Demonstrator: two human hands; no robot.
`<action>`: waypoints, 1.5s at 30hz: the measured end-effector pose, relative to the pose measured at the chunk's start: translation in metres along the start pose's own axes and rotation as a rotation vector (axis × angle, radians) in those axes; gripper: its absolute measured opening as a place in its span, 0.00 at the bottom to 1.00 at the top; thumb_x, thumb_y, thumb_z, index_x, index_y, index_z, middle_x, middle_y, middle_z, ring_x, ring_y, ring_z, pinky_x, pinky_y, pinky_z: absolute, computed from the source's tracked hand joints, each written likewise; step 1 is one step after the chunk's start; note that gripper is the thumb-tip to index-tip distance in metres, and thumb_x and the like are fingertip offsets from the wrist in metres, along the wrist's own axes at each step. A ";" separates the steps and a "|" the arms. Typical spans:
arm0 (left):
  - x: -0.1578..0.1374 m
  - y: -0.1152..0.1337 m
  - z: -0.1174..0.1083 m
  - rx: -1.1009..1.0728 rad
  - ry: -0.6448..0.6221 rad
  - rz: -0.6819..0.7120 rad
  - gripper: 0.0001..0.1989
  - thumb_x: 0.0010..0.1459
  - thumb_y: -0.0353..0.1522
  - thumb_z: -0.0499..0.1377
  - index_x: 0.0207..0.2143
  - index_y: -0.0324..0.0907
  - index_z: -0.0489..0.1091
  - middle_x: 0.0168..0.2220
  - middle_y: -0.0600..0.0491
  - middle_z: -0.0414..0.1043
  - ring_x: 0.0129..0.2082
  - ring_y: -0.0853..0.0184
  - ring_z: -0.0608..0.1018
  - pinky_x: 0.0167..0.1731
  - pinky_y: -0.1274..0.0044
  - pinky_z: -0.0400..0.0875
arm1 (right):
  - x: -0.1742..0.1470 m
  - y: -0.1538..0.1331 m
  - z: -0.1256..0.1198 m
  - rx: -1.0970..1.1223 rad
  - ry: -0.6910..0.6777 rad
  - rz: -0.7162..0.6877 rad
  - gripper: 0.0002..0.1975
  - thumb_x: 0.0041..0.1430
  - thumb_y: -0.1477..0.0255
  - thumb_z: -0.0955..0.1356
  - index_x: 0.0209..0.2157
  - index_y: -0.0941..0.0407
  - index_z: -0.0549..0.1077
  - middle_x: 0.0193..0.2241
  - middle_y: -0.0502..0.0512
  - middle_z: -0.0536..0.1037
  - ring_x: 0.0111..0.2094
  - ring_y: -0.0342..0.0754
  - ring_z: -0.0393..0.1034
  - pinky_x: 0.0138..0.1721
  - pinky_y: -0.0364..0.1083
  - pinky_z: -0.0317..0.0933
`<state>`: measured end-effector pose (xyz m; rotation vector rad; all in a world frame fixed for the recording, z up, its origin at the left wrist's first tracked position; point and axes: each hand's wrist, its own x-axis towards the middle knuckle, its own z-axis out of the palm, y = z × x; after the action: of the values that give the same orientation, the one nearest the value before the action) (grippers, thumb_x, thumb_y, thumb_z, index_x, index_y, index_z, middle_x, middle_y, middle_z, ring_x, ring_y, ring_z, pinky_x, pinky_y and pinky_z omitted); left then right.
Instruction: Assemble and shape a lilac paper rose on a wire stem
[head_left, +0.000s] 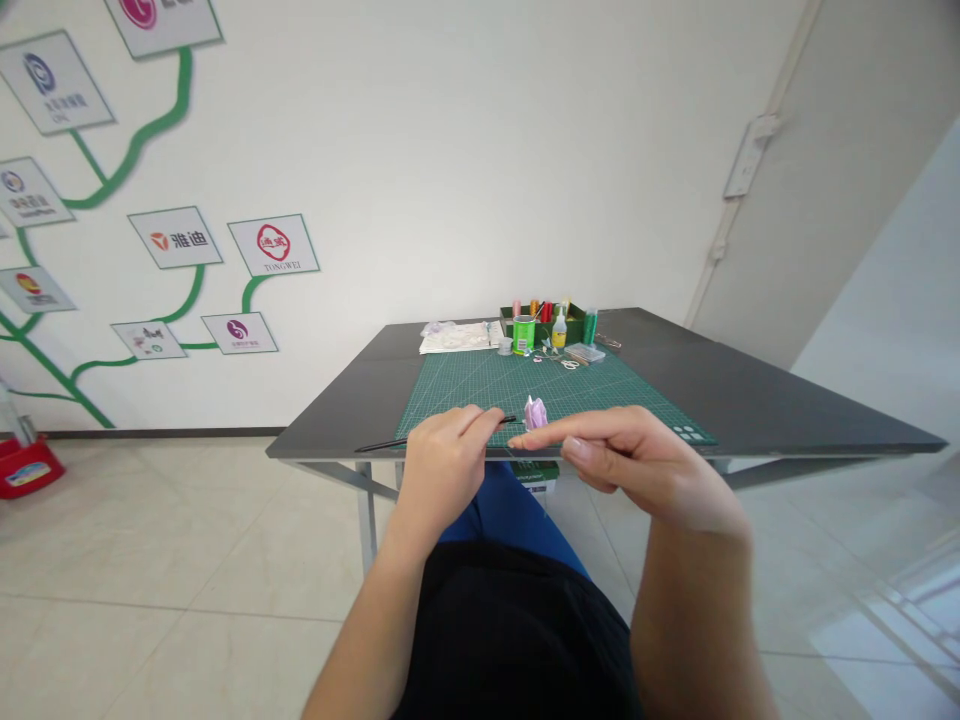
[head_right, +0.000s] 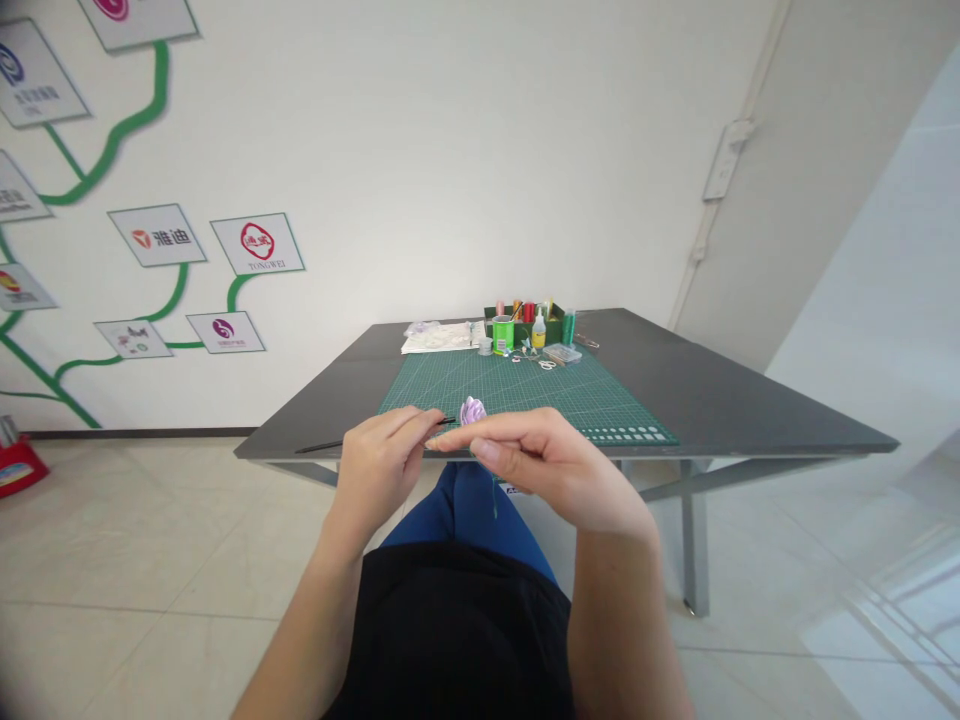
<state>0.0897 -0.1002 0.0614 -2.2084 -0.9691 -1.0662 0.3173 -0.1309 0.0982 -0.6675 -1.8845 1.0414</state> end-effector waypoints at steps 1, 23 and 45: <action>0.000 0.000 -0.001 0.004 -0.003 0.005 0.13 0.73 0.26 0.52 0.45 0.42 0.77 0.33 0.52 0.81 0.31 0.67 0.80 0.31 0.75 0.68 | 0.005 -0.003 -0.004 0.012 -0.018 0.016 0.27 0.67 0.48 0.70 0.47 0.58 0.87 0.16 0.43 0.51 0.19 0.40 0.44 0.20 0.44 0.39; 0.004 -0.003 0.005 -0.081 0.034 0.030 0.12 0.75 0.30 0.53 0.44 0.41 0.78 0.33 0.52 0.81 0.32 0.67 0.81 0.33 0.75 0.71 | 0.078 0.036 -0.053 0.142 -0.198 0.095 0.24 0.69 0.59 0.72 0.57 0.62 0.80 0.19 0.38 0.46 0.20 0.38 0.37 0.19 0.43 0.35; 0.007 0.000 0.017 -0.188 0.146 -0.083 0.09 0.71 0.26 0.56 0.45 0.40 0.77 0.34 0.52 0.82 0.33 0.66 0.83 0.34 0.77 0.73 | 0.006 0.087 0.001 0.353 -0.028 0.141 0.24 0.68 0.54 0.72 0.50 0.62 0.81 0.20 0.39 0.48 0.19 0.37 0.38 0.20 0.42 0.36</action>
<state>0.1003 -0.0859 0.0576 -2.2157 -0.9361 -1.3873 0.3170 -0.0825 0.0260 -0.5851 -1.6360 1.4379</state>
